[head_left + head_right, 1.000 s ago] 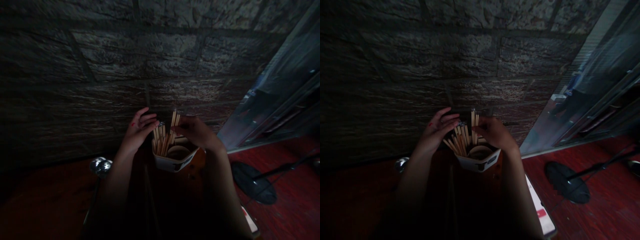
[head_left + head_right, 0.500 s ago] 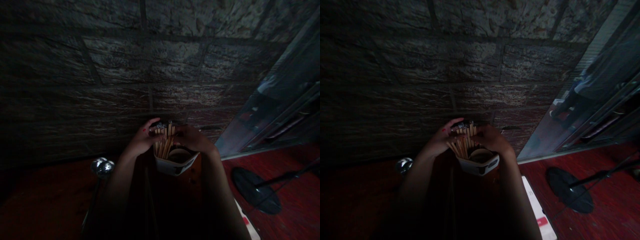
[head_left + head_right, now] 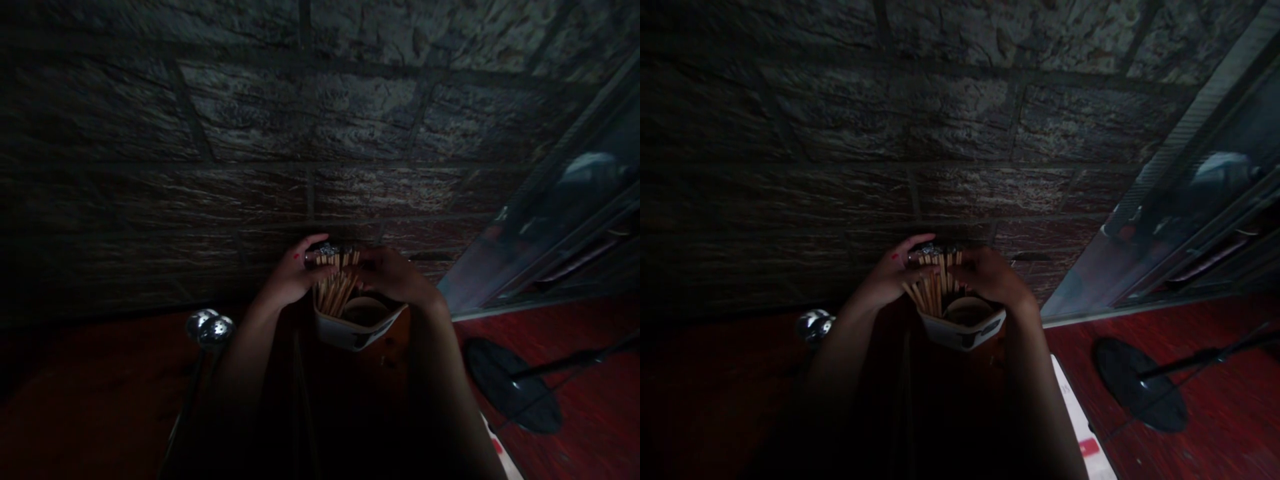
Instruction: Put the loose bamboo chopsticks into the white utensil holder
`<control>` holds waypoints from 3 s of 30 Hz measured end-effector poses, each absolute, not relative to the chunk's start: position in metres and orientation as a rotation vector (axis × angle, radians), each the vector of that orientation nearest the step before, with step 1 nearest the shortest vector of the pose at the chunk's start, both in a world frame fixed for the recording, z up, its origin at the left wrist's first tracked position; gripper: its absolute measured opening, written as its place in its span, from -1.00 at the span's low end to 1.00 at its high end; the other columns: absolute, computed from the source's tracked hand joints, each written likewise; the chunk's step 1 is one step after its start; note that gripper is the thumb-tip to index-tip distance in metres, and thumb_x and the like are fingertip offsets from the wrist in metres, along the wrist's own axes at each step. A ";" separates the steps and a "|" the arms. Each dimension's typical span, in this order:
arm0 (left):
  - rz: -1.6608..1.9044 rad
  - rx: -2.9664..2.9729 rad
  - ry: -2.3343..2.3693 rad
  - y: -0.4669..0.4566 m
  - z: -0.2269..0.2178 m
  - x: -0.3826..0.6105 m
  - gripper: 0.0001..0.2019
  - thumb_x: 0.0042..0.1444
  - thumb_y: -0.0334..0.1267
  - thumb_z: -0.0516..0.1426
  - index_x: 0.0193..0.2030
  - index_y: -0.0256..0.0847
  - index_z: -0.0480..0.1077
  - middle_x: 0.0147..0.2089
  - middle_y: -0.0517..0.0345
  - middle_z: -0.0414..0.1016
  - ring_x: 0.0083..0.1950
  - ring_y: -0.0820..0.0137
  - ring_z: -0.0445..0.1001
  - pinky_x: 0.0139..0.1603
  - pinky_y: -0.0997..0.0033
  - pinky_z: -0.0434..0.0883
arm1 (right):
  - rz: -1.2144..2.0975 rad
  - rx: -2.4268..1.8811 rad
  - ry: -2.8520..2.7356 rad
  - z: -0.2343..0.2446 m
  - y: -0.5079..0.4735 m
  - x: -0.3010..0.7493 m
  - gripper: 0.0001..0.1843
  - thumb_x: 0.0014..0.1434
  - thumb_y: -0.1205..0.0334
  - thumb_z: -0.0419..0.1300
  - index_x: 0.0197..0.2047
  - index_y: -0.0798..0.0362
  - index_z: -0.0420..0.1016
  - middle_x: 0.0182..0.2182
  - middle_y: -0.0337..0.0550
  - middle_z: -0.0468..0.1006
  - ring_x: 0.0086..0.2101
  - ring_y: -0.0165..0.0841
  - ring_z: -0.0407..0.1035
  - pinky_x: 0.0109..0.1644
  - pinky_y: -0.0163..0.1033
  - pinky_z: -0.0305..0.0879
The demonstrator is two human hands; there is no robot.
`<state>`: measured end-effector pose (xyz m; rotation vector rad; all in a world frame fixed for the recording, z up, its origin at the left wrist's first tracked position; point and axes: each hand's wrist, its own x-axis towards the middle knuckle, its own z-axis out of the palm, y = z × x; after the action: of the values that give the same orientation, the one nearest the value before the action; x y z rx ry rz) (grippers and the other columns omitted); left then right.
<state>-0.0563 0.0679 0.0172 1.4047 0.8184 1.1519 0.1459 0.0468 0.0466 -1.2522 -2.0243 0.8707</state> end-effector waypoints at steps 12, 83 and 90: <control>1.190 1.438 0.825 0.073 0.011 -0.053 -0.35 -0.16 -0.39 0.35 0.15 -0.14 0.34 -0.08 0.00 0.56 -0.07 0.22 0.53 -0.11 0.29 0.44 | 0.868 -1.238 -1.970 0.048 0.047 0.141 -0.80 0.12 0.13 0.20 -0.37 0.10 0.51 -0.50 -0.20 0.55 -0.53 -0.45 0.35 -0.47 -0.36 0.22; 1.164 1.626 0.876 0.074 0.010 -0.054 -0.50 -0.13 -0.33 0.29 0.04 -0.25 0.41 -0.01 -0.04 0.54 -0.03 0.20 0.52 0.01 0.18 0.42 | 0.610 -1.310 -2.190 0.049 0.049 0.138 -0.80 0.17 0.22 0.12 -0.33 0.12 0.53 -0.43 -0.14 0.59 -0.44 -0.38 0.41 -0.38 -0.34 0.19; 1.153 1.647 0.879 0.074 0.010 -0.053 -0.51 -0.11 -0.30 0.29 0.03 -0.27 0.41 -0.02 -0.04 0.54 0.01 0.18 0.50 0.06 0.15 0.39 | 0.656 -1.241 -2.115 0.047 0.049 0.140 -0.80 0.13 0.24 0.16 -0.19 0.11 0.51 -0.34 -0.13 0.61 -0.35 -0.35 0.45 -0.34 -0.34 0.24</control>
<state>-0.0534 0.0736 0.0104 1.6471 0.8795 1.1533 0.1396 0.0488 0.0469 -1.2409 -2.1146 0.6562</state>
